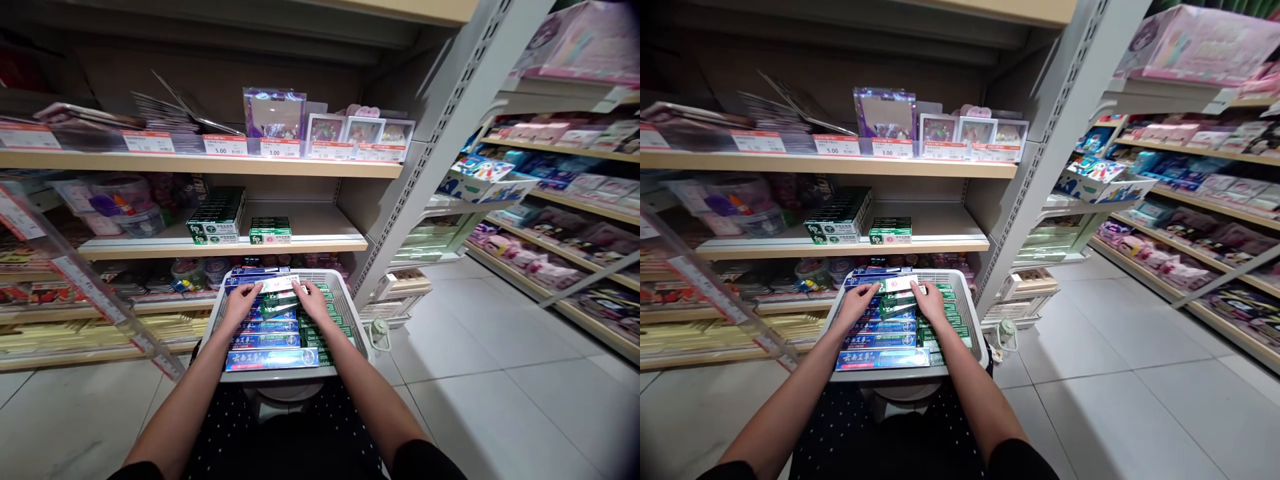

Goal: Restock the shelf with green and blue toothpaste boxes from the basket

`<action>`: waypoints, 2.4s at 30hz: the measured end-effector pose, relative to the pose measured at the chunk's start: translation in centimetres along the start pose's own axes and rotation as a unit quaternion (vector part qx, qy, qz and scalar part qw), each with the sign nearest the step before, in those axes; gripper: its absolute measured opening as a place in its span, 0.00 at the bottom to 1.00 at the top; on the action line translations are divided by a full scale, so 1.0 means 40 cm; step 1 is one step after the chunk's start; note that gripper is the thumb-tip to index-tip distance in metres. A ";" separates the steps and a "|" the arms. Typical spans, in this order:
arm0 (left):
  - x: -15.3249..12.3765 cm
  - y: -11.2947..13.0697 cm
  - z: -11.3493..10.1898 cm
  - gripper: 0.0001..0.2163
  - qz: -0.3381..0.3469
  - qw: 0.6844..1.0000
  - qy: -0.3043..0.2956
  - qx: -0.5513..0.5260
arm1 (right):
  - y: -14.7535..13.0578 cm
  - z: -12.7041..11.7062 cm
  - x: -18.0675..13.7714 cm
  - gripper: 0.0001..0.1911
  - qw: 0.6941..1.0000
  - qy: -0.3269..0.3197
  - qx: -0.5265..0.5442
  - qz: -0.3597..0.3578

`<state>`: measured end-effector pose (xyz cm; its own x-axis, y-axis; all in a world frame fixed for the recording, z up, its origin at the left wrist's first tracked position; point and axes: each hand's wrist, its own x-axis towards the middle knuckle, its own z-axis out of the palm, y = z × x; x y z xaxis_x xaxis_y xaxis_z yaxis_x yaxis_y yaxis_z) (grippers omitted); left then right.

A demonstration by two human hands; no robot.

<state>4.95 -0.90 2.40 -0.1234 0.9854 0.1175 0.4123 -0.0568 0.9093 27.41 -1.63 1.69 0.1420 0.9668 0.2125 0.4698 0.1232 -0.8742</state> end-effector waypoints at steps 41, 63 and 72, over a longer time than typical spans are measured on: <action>0.189 0.147 -0.013 0.15 0.151 0.974 0.158 -0.064 | -0.164 0.025 0.227 0.18 0.972 0.100 0.118 -0.175; 0.308 0.105 0.017 0.15 0.169 0.971 0.170 -0.018 | -0.140 0.082 0.323 0.14 0.978 0.098 0.099 -0.157; 0.320 0.128 0.031 0.11 0.141 0.972 0.177 -0.060 | -0.134 0.103 0.348 0.16 0.982 0.104 0.098 -0.125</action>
<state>6.63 11.63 8.07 -0.3332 0.8116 0.4800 0.3684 -0.3565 0.8586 23.27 12.09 7.55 0.2279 0.8364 0.4985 0.3394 0.4117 -0.8458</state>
